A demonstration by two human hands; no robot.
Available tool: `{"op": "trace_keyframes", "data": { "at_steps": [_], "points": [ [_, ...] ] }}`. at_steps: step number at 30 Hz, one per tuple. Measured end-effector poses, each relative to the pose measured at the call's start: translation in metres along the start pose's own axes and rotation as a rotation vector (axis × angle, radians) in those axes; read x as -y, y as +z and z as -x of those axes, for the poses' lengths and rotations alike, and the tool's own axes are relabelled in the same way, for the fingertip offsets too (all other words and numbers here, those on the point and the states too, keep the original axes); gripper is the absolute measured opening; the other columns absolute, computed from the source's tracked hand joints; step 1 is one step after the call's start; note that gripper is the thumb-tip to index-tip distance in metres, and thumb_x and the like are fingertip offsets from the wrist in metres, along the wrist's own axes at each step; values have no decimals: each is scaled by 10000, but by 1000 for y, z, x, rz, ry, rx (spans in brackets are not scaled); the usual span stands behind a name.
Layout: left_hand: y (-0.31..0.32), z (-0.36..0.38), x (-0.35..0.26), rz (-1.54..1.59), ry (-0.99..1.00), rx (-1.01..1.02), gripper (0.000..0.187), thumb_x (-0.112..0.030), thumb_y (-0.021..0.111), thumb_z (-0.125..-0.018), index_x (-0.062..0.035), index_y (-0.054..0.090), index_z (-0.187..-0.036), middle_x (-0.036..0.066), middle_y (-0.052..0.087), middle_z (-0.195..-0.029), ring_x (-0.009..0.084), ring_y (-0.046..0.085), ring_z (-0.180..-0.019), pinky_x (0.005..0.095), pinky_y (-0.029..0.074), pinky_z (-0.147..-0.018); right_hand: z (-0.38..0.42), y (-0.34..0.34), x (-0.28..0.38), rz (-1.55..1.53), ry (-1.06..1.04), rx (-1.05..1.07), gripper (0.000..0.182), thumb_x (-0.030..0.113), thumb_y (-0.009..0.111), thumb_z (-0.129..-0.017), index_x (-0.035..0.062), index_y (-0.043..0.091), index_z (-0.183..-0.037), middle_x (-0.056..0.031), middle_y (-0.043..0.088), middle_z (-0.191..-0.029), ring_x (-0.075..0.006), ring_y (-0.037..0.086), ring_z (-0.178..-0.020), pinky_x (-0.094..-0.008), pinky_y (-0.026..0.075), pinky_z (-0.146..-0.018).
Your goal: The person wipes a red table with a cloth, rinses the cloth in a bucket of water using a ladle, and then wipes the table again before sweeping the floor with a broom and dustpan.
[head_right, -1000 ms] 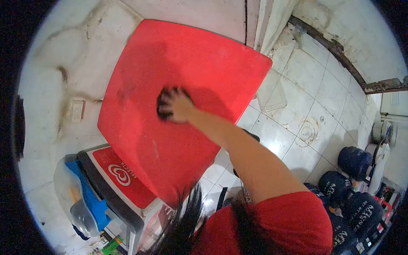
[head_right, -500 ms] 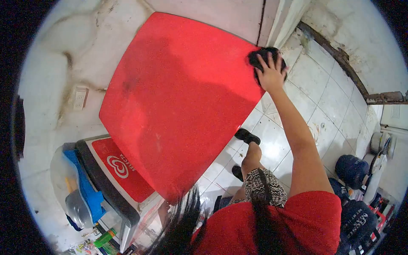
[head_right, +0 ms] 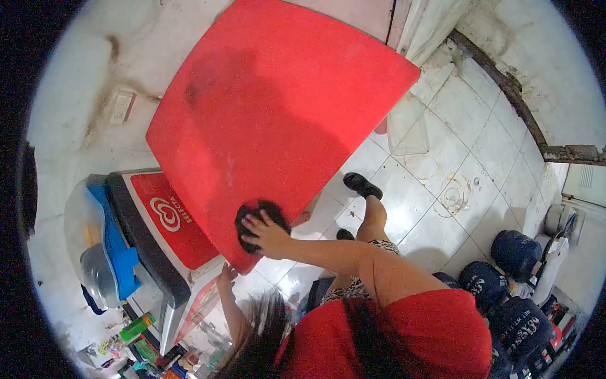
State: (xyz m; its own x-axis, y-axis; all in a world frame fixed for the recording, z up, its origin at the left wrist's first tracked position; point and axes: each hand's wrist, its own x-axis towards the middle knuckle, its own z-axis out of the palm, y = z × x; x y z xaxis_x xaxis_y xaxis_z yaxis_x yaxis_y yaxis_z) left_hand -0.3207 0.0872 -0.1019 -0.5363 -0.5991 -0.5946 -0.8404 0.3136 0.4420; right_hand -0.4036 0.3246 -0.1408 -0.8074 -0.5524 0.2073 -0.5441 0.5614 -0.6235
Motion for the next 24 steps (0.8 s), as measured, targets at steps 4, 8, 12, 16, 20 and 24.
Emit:
{"op": "trace_keyframes", "data": {
  "at_steps": [4, 8, 12, 16, 20, 24],
  "points": [
    [7, 16, -5, 94, -72, 25, 513, -442, 474, -711, -27, 502, -1012, 94, 538, -874, 142, 484, -766, 288, 358, -651, 5, 1, -11, -106, -221, 106, 439, 313, 531, -613, 251, 481, -1044, -115, 239, -1250, -270, 183, -1165, -506, 96, -920],
    [16, 18, 20, 101, 126, -33, 409, -278, 518, -735, -9, 474, -1039, 43, 522, -765, 105, 429, -666, 212, 352, -610, 21, -60, -73, 115, -93, 20, 503, 310, 581, -552, 258, 475, -1042, -86, 306, -1213, -271, 244, -1137, -515, 159, -883],
    [20, 29, 24, -32, 54, 2, 405, -246, 542, -723, -8, 468, -1042, 25, 501, -694, 88, 399, -603, 219, 341, -547, 48, -154, -159, 353, 317, -206, 469, 286, 575, -576, 246, 479, -1033, -96, 317, -1201, -300, 257, -1126, -525, 183, -864],
    [21, 20, 48, 65, 120, -66, 413, -267, 534, -731, -13, 463, -1049, 48, 517, -754, 119, 450, -704, 239, 361, -657, 73, -221, -264, 714, 652, -345, 460, 360, 467, -696, 325, 349, -1139, -41, 247, -1253, -272, 218, -1152, -542, 162, -877],
    [16, 29, 42, 151, 97, -121, 416, -277, 524, -735, -17, 462, -1054, 76, 531, -835, 153, 471, -820, 264, 349, -755, 80, -245, -302, 812, 865, -421, 433, 391, 376, -760, 341, 273, -1178, -49, 201, -1274, -283, 183, -1166, -568, 156, -860],
    [9, 40, 49, 41, 129, -162, 412, -288, 518, -733, -24, 472, -1046, 122, 517, -959, 202, 463, -923, 295, 340, -805, 73, -214, -284, 724, 977, -558, 455, 357, 403, -758, 327, 261, -1189, -99, 169, -1278, -306, 163, -1167, -620, 152, -818]
  ]
}}
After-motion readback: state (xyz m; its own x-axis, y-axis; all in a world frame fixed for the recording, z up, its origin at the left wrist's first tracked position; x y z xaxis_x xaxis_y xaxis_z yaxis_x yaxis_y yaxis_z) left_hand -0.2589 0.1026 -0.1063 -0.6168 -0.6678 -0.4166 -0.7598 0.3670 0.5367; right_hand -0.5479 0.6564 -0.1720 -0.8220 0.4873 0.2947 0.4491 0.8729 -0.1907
